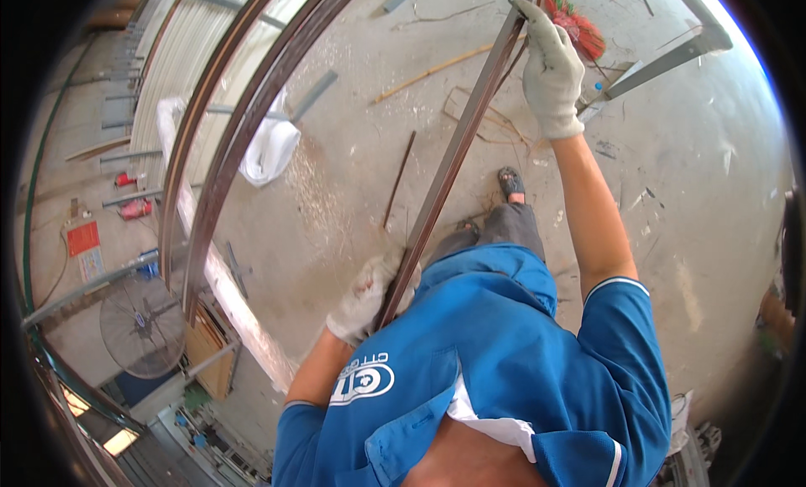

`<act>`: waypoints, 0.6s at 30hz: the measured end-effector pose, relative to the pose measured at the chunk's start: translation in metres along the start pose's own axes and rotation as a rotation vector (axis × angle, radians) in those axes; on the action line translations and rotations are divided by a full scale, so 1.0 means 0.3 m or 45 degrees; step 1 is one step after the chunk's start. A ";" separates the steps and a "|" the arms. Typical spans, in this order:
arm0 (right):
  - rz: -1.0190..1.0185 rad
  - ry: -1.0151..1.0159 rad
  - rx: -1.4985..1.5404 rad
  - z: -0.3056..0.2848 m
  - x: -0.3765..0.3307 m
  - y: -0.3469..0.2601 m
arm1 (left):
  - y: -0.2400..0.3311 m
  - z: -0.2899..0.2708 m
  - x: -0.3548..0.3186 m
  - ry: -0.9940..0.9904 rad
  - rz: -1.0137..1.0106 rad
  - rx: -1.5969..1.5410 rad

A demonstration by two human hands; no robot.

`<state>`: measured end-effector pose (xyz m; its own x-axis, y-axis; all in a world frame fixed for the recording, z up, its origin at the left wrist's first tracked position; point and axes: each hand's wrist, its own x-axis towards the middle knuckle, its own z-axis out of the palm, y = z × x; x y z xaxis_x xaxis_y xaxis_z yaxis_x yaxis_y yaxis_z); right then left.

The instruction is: The person scrapes the surface of long metal bars using a small handheld tool. They hold the bars with one hand and scrape along the length with the other, occasionally repositioning the bars to access different sections.

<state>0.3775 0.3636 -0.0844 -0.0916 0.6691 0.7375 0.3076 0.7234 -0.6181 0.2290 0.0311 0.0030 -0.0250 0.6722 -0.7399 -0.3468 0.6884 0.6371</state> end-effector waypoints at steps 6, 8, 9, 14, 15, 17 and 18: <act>-0.134 -0.518 0.088 -0.082 -0.360 -0.444 | 0.027 -0.033 -0.003 0.134 -0.012 0.022; -0.212 -0.621 0.231 -0.110 -0.471 -0.554 | 0.033 -0.040 0.005 0.151 0.057 0.049; -0.324 -0.714 0.314 -0.136 -0.498 -0.585 | 0.023 -0.036 -0.006 0.111 0.188 -0.071; -0.369 -0.221 0.328 -0.135 -0.310 -0.496 | 0.021 -0.077 0.034 -0.017 0.103 0.103; -0.120 -0.185 0.226 -0.126 -0.248 -0.458 | 0.015 -0.074 0.046 -0.053 0.094 0.041; 0.138 -0.138 -0.017 -0.099 -0.200 -0.445 | 0.007 -0.065 0.055 -0.057 0.075 -0.029; -0.062 -0.238 -0.041 -0.091 -0.211 -0.457 | 0.006 -0.056 0.059 -0.024 0.064 -0.039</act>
<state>0.3670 0.2174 -0.0387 -0.2807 0.6557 0.7009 0.3286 0.7518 -0.5718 0.2120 0.0397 -0.0127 -0.0256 0.7110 -0.7027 -0.3737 0.6452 0.6664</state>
